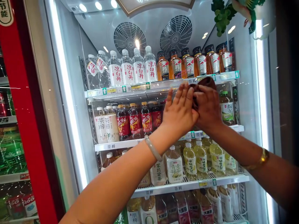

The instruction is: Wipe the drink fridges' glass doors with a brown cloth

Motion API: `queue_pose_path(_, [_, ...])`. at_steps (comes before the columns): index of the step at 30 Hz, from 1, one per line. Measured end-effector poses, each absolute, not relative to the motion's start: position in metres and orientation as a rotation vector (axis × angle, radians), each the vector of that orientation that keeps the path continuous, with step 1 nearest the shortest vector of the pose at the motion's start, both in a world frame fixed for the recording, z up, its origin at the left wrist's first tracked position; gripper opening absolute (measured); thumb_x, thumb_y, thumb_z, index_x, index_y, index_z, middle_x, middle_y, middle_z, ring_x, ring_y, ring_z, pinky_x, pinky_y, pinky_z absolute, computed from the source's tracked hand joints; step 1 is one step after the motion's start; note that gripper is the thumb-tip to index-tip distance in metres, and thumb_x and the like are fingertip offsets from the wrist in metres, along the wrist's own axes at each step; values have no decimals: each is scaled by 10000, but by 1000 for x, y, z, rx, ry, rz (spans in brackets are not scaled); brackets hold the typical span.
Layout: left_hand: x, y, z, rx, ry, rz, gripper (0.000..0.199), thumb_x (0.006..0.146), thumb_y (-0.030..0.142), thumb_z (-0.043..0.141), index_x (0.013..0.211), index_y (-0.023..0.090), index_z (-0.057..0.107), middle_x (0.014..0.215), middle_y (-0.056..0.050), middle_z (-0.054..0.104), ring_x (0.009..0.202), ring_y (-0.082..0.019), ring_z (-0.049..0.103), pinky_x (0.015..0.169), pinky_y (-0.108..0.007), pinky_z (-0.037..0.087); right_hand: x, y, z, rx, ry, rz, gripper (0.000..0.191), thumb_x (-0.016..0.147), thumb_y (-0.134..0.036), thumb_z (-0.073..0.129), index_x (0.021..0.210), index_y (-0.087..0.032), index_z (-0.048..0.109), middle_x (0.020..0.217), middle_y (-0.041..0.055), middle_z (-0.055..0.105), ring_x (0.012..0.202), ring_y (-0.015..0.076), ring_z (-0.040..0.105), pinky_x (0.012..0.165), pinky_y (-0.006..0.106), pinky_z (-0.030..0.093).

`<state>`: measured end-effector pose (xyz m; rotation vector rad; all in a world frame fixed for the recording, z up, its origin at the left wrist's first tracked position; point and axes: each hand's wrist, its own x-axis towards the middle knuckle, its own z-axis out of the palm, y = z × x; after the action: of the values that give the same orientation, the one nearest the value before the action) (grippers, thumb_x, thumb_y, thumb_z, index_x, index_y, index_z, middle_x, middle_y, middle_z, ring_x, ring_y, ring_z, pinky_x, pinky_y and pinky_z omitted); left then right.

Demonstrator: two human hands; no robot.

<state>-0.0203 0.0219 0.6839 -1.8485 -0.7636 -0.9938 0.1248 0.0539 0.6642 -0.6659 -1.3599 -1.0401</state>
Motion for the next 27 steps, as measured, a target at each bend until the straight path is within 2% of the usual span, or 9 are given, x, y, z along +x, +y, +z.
queue_pose_path(4, [-9,21,702,-1794,-838,-1011,693,975,247,354,1636,60,269,1754,-125,260,1660,-252,107,1362,-521,-9,131,57,685,-678,-1361,-1006,298,1012,-380,481,1260,-260,594,1363,140,601,1279,290,554,1104,561,475])
queue_pose_path(8, [-5,11,673,-1801,-828,-910,647,1020,243,268,1625,15,265,1763,-135,232,1657,-244,110,1352,-455,1,127,57,648,-654,-1211,-977,312,1016,-358,458,1286,-265,585,1338,123,598,1307,335,551,1048,652,480])
queue_pose_path(11, [-36,4,659,-1843,-828,-915,665,1006,268,332,1631,45,285,1758,-117,255,1655,-231,134,1367,-437,24,96,49,636,-629,-1250,-946,315,993,-328,493,1293,-282,579,1354,116,596,1310,328,550,1071,628,468])
queue_pose_path(15, [-79,4,688,-1796,-957,-1031,730,969,265,398,1661,99,239,1768,-88,219,1660,-253,117,1371,-531,25,56,45,679,-534,-1394,-970,302,954,-299,556,1253,-284,597,1383,108,602,1339,310,543,1148,588,435])
queue_pose_path(17, [-83,6,703,-1759,-961,-1064,727,966,256,402,1660,107,246,1773,-86,199,1663,-258,93,1366,-556,22,51,45,695,-539,-1395,-990,295,962,-293,550,1254,-287,598,1441,112,577,1433,332,486,1209,642,366])
queue_pose_path(20, [-78,7,697,-1778,-891,-1065,701,972,271,413,1639,89,296,1762,-110,234,1661,-255,111,1369,-554,60,52,48,681,-592,-1263,-971,348,982,-298,540,1329,-310,567,1604,119,438,1589,387,273,1256,769,190])
queue_pose_path(22, [-81,5,679,-1812,-836,-1048,704,968,285,437,1624,61,314,1750,-132,267,1657,-255,138,1373,-537,98,48,47,657,-605,-1190,-937,429,984,-307,549,1412,-323,520,1641,124,391,1614,386,211,1251,773,229])
queue_pose_path(25, [-105,-3,658,-1826,-822,-1028,735,946,281,470,1623,45,306,1745,-143,274,1654,-255,152,1379,-516,95,26,42,637,-553,-1216,-965,541,986,-312,557,1514,-318,440,1571,126,489,1577,344,328,1235,695,371])
queue_pose_path(27, [-128,-7,663,-1803,-863,-1039,748,936,255,464,1632,49,284,1747,-147,264,1654,-259,152,1376,-540,52,7,38,648,-509,-1301,-1024,633,1001,-292,525,1601,-306,325,1571,125,497,1568,313,353,1261,662,359])
